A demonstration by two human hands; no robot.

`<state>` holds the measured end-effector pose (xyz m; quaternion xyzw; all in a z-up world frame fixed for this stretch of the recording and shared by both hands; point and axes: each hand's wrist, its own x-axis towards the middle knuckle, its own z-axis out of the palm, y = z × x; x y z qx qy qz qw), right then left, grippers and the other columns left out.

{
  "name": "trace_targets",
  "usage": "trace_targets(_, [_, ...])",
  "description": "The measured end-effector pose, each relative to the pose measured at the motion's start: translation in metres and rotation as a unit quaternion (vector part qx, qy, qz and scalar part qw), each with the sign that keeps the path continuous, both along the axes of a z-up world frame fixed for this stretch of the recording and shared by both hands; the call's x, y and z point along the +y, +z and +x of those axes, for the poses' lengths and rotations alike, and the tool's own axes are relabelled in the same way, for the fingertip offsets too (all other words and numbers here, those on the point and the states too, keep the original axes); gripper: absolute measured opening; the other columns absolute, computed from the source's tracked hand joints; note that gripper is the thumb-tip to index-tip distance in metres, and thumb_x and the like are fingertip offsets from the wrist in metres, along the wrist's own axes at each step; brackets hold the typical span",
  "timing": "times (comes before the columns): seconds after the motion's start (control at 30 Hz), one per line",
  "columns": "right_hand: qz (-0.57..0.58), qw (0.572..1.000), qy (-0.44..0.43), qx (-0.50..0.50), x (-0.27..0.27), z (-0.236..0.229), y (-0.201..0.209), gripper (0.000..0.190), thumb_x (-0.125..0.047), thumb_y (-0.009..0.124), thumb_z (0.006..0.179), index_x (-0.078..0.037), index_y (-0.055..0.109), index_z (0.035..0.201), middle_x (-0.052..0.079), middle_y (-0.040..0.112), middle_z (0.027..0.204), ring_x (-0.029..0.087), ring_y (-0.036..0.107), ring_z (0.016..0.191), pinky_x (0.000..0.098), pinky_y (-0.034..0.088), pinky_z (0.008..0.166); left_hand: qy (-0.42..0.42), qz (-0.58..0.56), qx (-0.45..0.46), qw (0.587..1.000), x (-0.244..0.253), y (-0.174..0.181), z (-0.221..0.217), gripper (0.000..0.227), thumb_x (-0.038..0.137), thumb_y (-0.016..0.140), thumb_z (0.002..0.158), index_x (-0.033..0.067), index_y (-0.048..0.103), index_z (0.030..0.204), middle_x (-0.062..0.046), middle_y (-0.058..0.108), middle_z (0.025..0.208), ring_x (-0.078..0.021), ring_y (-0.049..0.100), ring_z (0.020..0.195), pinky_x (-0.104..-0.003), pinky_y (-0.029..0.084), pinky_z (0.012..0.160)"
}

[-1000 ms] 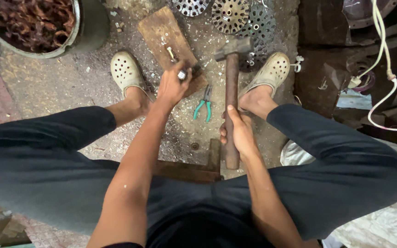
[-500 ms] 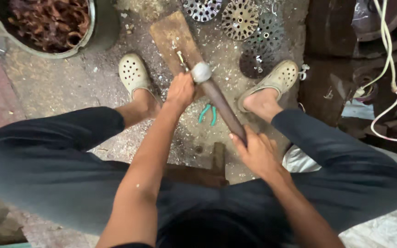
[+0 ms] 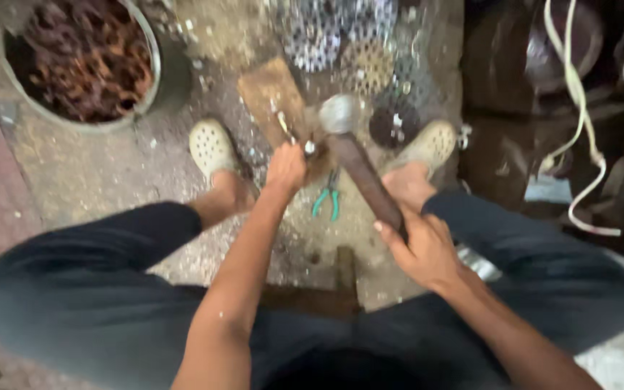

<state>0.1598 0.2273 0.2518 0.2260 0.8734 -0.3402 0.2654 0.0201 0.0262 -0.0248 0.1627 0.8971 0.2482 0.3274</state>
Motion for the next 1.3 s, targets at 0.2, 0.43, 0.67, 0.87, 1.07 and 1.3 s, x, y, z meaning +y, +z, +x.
trace_targets(0.2, [0.043,0.989,0.108,-0.097,0.010,-0.015,0.004,0.056,-0.052,0.061,0.093,-0.006,0.061,0.126,0.019,0.074,0.078,0.041,0.073,0.080,0.0529,0.055,0.077,-0.023,0.033,0.050,0.998,0.004,0.003,-0.013,0.019,0.016,0.062,0.085,0.0037,0.076,0.089,-0.028,0.071,0.090,-0.0472,0.070,0.087,-0.056,0.056,0.079])
trace_targets(0.43, [0.064,0.993,0.098,-0.031,-0.002,-0.005,0.001,0.062,-0.052,0.059,0.092,-0.001,0.059,0.127,0.024,0.072,0.078,0.046,0.070,0.077,0.0552,0.054,0.074,-0.042,-0.003,0.058,0.997,-0.006,-0.003,-0.001,0.025,0.021,0.062,0.090,0.0008,0.076,0.088,-0.028,0.072,0.091,-0.0465,0.071,0.087,-0.055,0.057,0.079])
trace_targets(0.67, [-0.028,0.996,0.015,-0.085,0.026,-0.013,0.043,0.042,-0.042,0.060,0.094,-0.005,0.065,0.112,0.017,0.069,0.065,0.034,0.071,0.060,0.0460,0.054,0.060,-0.007,0.027,-0.031,0.999,-0.007,0.042,-0.011,0.062,0.054,0.067,0.087,0.0165,0.063,0.136,-0.029,0.071,0.085,-0.0483,0.069,0.077,-0.057,0.054,0.067])
trace_targets(0.87, [-0.200,0.939,-0.263,-0.096,0.001,0.012,0.039,0.035,-0.036,0.063,0.093,-0.002,0.067,0.097,0.006,0.062,0.061,0.017,0.061,0.049,0.0347,0.051,0.045,0.011,0.130,-0.028,0.991,-0.009,0.069,-0.035,0.046,0.053,0.062,0.098,0.0136,0.074,0.119,-0.025,0.071,0.082,-0.0474,0.068,0.079,-0.054,0.053,0.069])
trace_targets(1.07, [-0.230,0.897,-0.346,-0.153,-0.026,0.043,-0.007,0.039,-0.040,0.059,0.097,-0.001,0.064,0.098,0.006,0.061,0.063,0.017,0.061,0.049,0.0327,0.050,0.046,0.256,0.240,-0.088,0.932,-0.008,0.104,-0.062,0.040,0.035,0.075,0.101,-0.0052,0.074,0.094,-0.019,0.068,0.076,-0.0278,0.063,0.062,-0.040,0.048,0.062])
trace_targets(1.3, [-0.244,0.864,-0.400,-0.183,-0.024,0.049,-0.012,0.037,-0.039,0.060,0.096,-0.002,0.062,0.099,0.007,0.058,0.064,0.018,0.057,0.048,0.0340,0.047,0.043,0.137,0.268,0.001,0.954,-0.042,0.142,-0.092,0.028,0.024,0.088,0.084,0.0031,0.078,0.100,-0.011,0.077,0.081,-0.0183,0.070,0.067,-0.033,0.053,0.063])
